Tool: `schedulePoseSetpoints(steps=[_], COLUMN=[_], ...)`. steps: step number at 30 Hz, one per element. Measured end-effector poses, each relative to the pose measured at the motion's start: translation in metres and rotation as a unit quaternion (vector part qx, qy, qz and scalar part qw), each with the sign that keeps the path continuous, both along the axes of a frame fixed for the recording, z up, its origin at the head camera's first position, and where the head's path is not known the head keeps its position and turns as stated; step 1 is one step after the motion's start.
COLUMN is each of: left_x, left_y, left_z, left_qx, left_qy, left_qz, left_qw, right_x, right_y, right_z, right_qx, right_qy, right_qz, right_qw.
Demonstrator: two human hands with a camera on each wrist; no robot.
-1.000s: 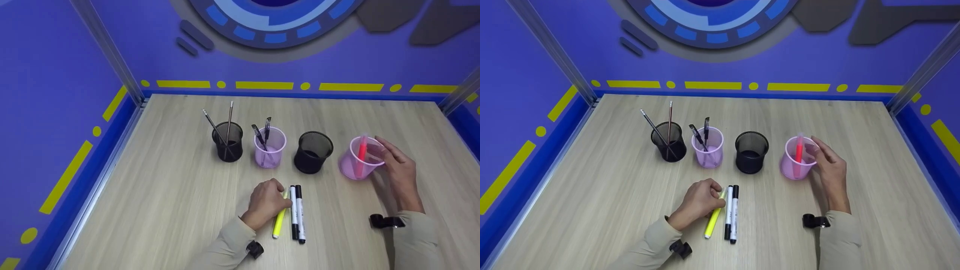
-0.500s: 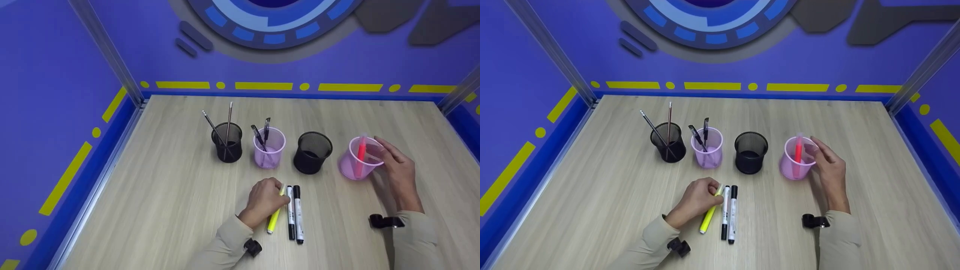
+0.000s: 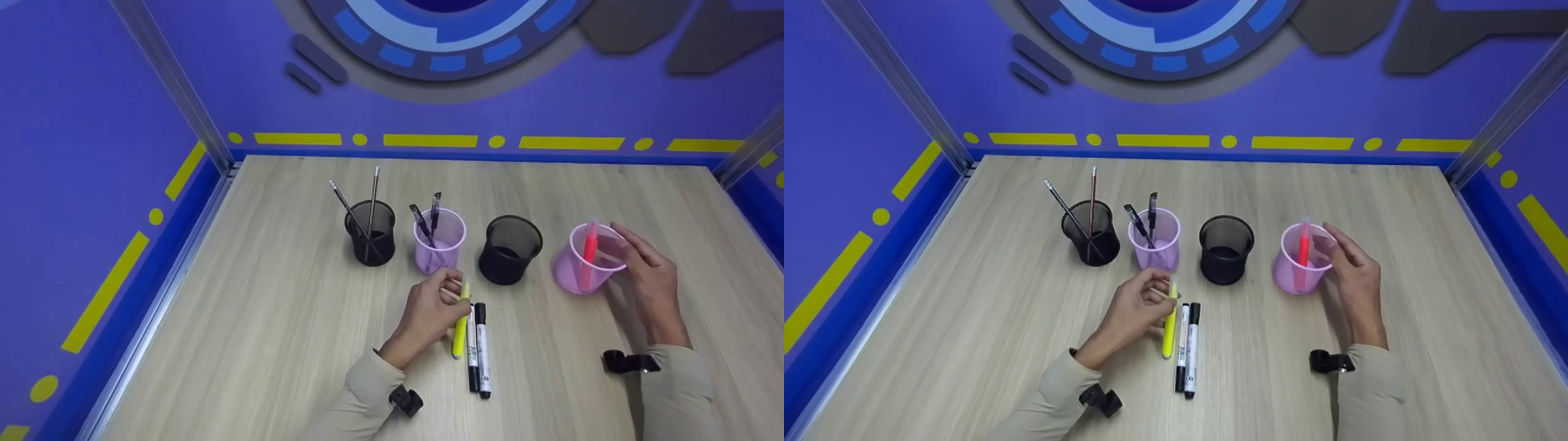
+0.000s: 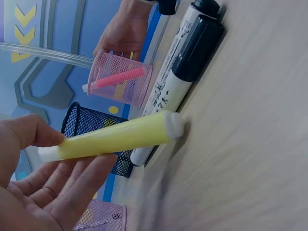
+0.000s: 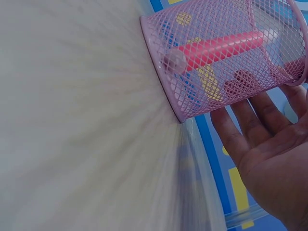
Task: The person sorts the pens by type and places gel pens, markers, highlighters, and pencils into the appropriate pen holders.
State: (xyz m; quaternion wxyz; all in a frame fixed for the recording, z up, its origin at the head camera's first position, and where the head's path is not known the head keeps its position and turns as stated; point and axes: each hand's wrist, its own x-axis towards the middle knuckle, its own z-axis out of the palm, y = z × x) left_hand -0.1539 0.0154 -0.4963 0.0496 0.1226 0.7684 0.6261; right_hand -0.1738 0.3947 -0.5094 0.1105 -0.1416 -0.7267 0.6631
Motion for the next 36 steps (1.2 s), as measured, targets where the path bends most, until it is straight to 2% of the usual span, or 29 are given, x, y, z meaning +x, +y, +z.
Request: schedulePoseSetpoints(steps=[7,10,17,25,31,36], left_x=[-0.001,0.000,0.001,0.002,0.000,-0.004], left_y=[-0.003,-0.003,-0.004,-0.004,-0.004,-0.001], left_z=[0.004,0.004,-0.003,-0.009,-0.006,0.002], left_qx=[0.042,0.055,0.050,0.047,0.049,0.053], left_qy=[0.094,0.110,0.107,0.101,0.110,0.124], left_qz=[-0.021,-0.030,-0.049,-0.053,-0.051,-0.046], left_qw=[0.9945,0.9919,0.9918,0.9923,0.9914,0.9897], right_x=[0.001,0.001,-0.001,0.000,0.000,0.000], right_y=[-0.001,-0.001,-0.002,-0.002,-0.002,-0.002], right_z=[0.000,0.000,-0.005,-0.004,-0.004,-0.003], right_qx=[-0.011,-0.015,-0.006,0.010,0.038,0.038], right_qy=[0.012,0.016,0.040,0.028,0.021,0.017], right_qz=[0.006,0.006,0.004,0.003,0.008,0.006], right_qw=[1.000,1.000,0.999,1.000,0.999,0.999])
